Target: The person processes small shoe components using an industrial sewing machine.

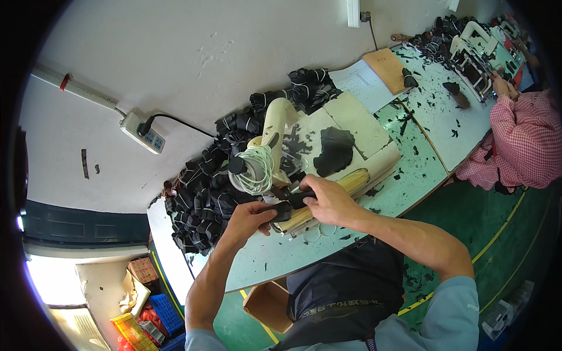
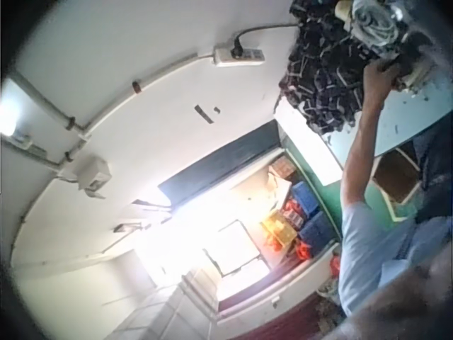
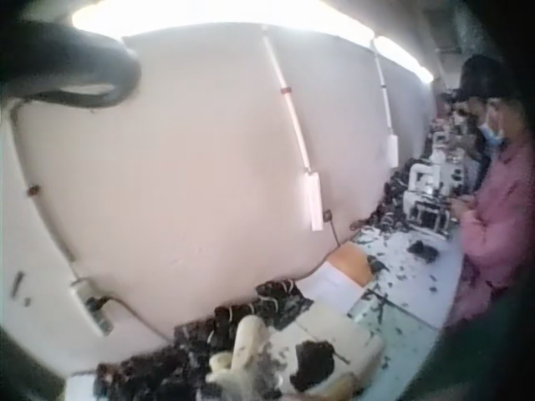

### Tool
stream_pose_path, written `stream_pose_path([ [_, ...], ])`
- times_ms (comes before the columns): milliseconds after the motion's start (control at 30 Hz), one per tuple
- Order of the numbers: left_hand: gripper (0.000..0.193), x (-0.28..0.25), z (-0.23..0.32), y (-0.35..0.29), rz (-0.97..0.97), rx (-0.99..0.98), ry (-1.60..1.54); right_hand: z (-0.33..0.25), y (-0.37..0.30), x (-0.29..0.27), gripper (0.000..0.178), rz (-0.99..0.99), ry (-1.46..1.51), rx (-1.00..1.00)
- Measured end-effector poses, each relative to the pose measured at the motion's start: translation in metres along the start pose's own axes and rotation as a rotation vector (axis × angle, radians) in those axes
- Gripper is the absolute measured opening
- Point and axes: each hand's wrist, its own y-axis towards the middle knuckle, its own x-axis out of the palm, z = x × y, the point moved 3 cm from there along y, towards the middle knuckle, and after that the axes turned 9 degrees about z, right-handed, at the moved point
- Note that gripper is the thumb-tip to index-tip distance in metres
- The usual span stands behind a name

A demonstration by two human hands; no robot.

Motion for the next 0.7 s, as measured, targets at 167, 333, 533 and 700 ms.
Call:
stream_pose_path([
  [167, 0.03, -0.003, 0.006, -0.003, 0.042, -0.035, 0.182, 0.002, -0.006, -0.009, 0.025, -0.07, -0.006, 0.039],
  [333, 0.031, 0.012, 0.006, 0.003, 0.015, -0.021, 0.191, -0.008, -0.001, 0.0, 0.023, -0.022, -0.019, -0.033],
  [533, 0.031, -0.005, -0.001, 0.0, 0.045, 0.018, 0.068, 0.001, -0.005, -0.01, 0.024, -0.054, 0.07, 0.14],
  [700, 0.03, 0.007, 0.005, 0.007, 0.027, -0.028, 0.223, -0.003, -0.001, -0.003, 0.025, -0.098, 0.0, 0.037],
])
